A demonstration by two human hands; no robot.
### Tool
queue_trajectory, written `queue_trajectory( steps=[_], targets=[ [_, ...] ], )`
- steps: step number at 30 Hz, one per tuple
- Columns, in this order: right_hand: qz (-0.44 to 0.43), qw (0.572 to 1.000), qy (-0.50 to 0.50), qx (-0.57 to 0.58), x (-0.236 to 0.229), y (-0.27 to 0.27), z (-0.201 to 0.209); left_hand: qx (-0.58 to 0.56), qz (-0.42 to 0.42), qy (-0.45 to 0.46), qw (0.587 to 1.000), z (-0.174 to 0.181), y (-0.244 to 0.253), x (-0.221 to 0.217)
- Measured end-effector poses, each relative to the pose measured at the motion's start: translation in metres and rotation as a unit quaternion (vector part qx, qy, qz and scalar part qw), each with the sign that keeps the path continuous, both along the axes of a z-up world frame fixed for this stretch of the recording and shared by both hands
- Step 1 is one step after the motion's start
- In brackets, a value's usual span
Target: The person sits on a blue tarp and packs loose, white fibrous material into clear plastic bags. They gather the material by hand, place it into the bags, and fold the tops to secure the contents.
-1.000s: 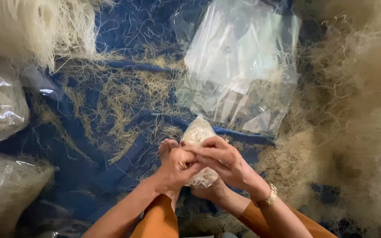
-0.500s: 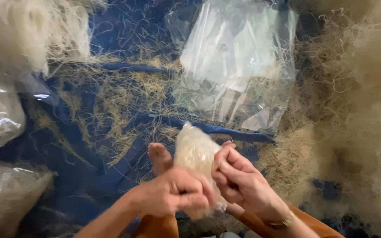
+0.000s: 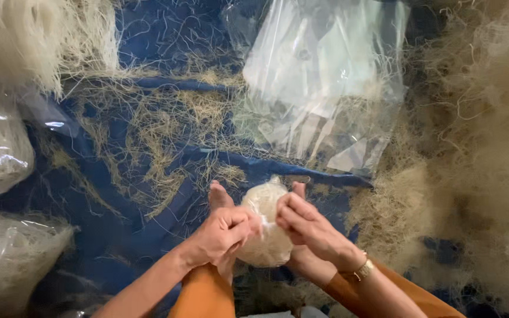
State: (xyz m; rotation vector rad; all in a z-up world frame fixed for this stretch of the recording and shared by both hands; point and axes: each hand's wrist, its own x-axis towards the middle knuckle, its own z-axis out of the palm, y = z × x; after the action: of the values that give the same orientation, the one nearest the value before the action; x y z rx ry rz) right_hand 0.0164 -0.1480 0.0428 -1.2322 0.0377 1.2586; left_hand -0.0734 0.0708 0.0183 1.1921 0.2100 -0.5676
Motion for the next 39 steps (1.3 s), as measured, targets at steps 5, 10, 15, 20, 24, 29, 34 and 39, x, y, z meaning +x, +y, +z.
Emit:
queue_trajectory(
  steps=[5, 10, 15, 20, 24, 29, 34, 39],
  targets=[
    [0.051, 0.972, -0.223, -0.045, -0.016, 0.03, 0.014, 0.354, 0.024, -0.176, 0.918, -0.007, -0.039, 0.018],
    [-0.038, 0.94, -0.317, -0.124, -0.039, 0.02, -0.012, 0.514, 0.092, -0.329, 0.787, 0.006, -0.038, 0.016],
    [-0.146, 0.975, -0.124, -0.11, -0.031, 0.023, 0.009, 0.289, 0.113, -0.293, 0.904, -0.017, -0.035, -0.01],
    [-0.135, 0.96, -0.172, -0.177, -0.04, 0.014, 0.004, 0.272, 0.1, -0.29, 0.912, -0.036, -0.043, -0.001],
    [-0.193, 0.97, -0.138, -0.062, -0.036, -0.011, -0.009, 0.235, 0.122, -0.264, 0.928, -0.014, -0.05, 0.008],
    [-0.085, 0.796, -0.576, -0.163, -0.029, -0.02, -0.007, 0.181, 0.155, -0.135, 0.962, -0.028, -0.05, 0.008],
    [0.15, 0.482, -0.857, -0.104, -0.021, -0.057, -0.068, 0.333, 0.104, -0.144, 0.926, 0.007, -0.048, 0.022],
    [0.263, 0.613, -0.745, -0.015, 0.019, 0.008, 0.015, 0.441, 0.165, -0.368, 0.802, 0.015, -0.048, 0.023]
  ],
)
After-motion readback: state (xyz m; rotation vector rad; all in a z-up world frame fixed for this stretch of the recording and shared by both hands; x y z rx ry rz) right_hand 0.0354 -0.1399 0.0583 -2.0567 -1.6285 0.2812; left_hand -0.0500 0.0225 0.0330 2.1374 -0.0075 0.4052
